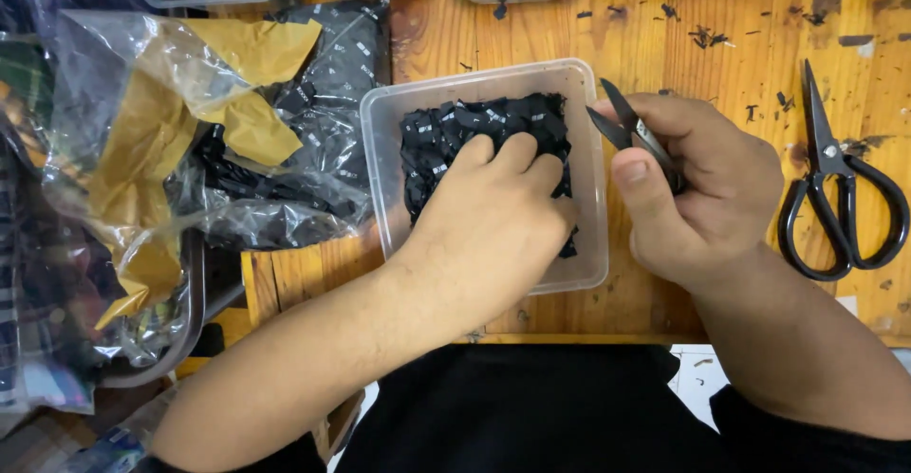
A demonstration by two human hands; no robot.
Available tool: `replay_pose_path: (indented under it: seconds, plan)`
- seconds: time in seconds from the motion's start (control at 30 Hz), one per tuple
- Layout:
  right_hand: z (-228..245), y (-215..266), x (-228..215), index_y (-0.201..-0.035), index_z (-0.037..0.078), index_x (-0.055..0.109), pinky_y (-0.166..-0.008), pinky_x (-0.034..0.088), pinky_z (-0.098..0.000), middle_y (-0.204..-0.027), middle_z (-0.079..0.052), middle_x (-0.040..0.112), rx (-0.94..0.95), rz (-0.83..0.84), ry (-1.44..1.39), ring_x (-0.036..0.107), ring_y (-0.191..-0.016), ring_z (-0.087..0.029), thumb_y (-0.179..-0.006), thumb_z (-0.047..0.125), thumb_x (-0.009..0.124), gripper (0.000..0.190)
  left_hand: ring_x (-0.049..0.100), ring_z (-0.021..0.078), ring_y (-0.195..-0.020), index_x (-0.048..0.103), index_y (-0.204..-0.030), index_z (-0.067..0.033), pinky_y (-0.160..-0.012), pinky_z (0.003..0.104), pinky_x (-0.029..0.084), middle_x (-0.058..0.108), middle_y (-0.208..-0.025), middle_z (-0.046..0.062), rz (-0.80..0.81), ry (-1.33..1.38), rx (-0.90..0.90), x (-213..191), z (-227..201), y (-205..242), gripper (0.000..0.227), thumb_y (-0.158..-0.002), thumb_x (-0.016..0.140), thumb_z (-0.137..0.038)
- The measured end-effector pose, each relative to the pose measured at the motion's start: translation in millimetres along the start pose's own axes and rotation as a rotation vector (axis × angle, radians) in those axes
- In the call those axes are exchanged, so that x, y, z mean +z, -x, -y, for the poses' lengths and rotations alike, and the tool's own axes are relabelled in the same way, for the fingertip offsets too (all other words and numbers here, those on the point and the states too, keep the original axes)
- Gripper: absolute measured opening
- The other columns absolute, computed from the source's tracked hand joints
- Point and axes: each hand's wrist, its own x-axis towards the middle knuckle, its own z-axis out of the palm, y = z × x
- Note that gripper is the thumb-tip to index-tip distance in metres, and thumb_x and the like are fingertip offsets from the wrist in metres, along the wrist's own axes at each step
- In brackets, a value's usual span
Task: Trimming excess material from small black garment components using hand snips at a workstation.
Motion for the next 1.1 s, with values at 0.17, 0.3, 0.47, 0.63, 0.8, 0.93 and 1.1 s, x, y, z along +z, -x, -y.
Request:
replay_pose_path:
  seconds: [0.17, 0.3, 0.47, 0.63, 0.8, 0.93, 1.1]
  plan:
    - [1.8, -2.0, -2.7, -0.126, -0.013, 0.066, -0.059, 0.035, -0.0269, -0.082, -0.01, 0.059, -0.016, 0.036, 0.03, 0.045, -0.061, -0.014, -0.108, 0.017, 0.054, 0.038, 0.057, 0.0271, -0.086, 0.072, -0.076, -0.0243, -0.074, 0.042, 0.045, 0.063, -0.082, 0.002, 0.117, -0.111, -0.039, 5.2, 7.6, 0.1, 0.01, -0.08, 0.073, -0.016]
    - [0.2, -1.9, -1.0, -0.126, -0.012, 0.066, -0.056, 0.031, -0.0255, -0.076, -0.007, 0.056, -0.033, 0.033, 0.026, 0.039, -0.056, -0.012, -0.108, 0.019, 0.054, 0.038, 0.057, 0.0275, -0.089, 0.072, -0.077, -0.0252, -0.074, 0.042, 0.046, 0.064, -0.084, 0.002, 0.193, -0.064, -0.066, 6.4, 8.2, -0.5, 0.011, -0.08, 0.073, -0.015]
    - [-0.7, -1.0, -1.2, -0.125, -0.013, 0.067, -0.057, 0.033, -0.0264, -0.08, -0.01, 0.059, -0.01, 0.019, 0.018, 0.043, -0.058, -0.013, -0.107, 0.019, 0.054, 0.038, 0.055, 0.0342, -0.103, 0.076, -0.107, -0.0165, -0.082, 0.049, 0.049, 0.065, -0.102, 0.012, 0.319, 0.053, -0.128, -17.2, 13.8, -1.8, 0.023, -0.084, 0.073, -0.015]
    - [-1.6, 0.2, -1.9, -0.126, -0.015, 0.066, -0.057, 0.033, -0.0256, -0.088, -0.013, 0.065, 0.003, 0.008, 0.016, 0.044, -0.059, -0.013, -0.107, 0.019, 0.055, 0.041, 0.056, 0.0318, -0.094, 0.072, -0.118, -0.0111, -0.075, 0.047, 0.051, 0.061, -0.098, 0.01, 0.006, -0.077, -0.265, -35.7, 32.5, 18.2, 0.036, -0.082, 0.067, -0.005]
    - [-4.5, 1.9, -2.1, -0.127, -0.018, 0.064, -0.061, 0.034, -0.0279, -0.09, -0.015, 0.064, 0.032, 0.011, -0.035, 0.045, -0.062, -0.015, -0.106, 0.016, 0.055, 0.041, 0.056, 0.0298, -0.098, 0.075, -0.093, -0.0244, -0.077, 0.046, 0.043, 0.067, -0.091, 0.0, 0.206, -0.127, -0.267, -35.3, 41.1, 31.0, 0.027, -0.08, 0.077, -0.048]
    - [-7.6, 3.3, -2.0, -0.127, -0.015, 0.065, -0.06, 0.035, -0.0262, -0.087, -0.012, 0.063, 0.058, 0.029, -0.012, 0.046, -0.063, -0.014, -0.107, 0.018, 0.055, 0.04, 0.047, 0.0313, -0.098, 0.078, -0.073, -0.0229, -0.076, 0.05, 0.037, 0.061, -0.092, 0.003, 0.279, -0.168, -0.195, -33.1, 32.2, 32.1, 0.016, -0.074, 0.073, -0.037]
    - [-9.7, 5.7, -2.8, -0.126, -0.016, 0.066, -0.063, 0.04, -0.0272, -0.101, -0.018, 0.068, 0.062, 0.005, 0.031, 0.053, -0.067, -0.017, -0.107, 0.019, 0.055, 0.04, 0.044, 0.0338, -0.094, 0.079, -0.106, -0.0336, -0.067, 0.049, 0.034, 0.049, -0.094, 0.006, 0.142, -0.111, -0.141, -32.3, 34.5, 33.7, 0.025, -0.09, 0.064, -0.021]
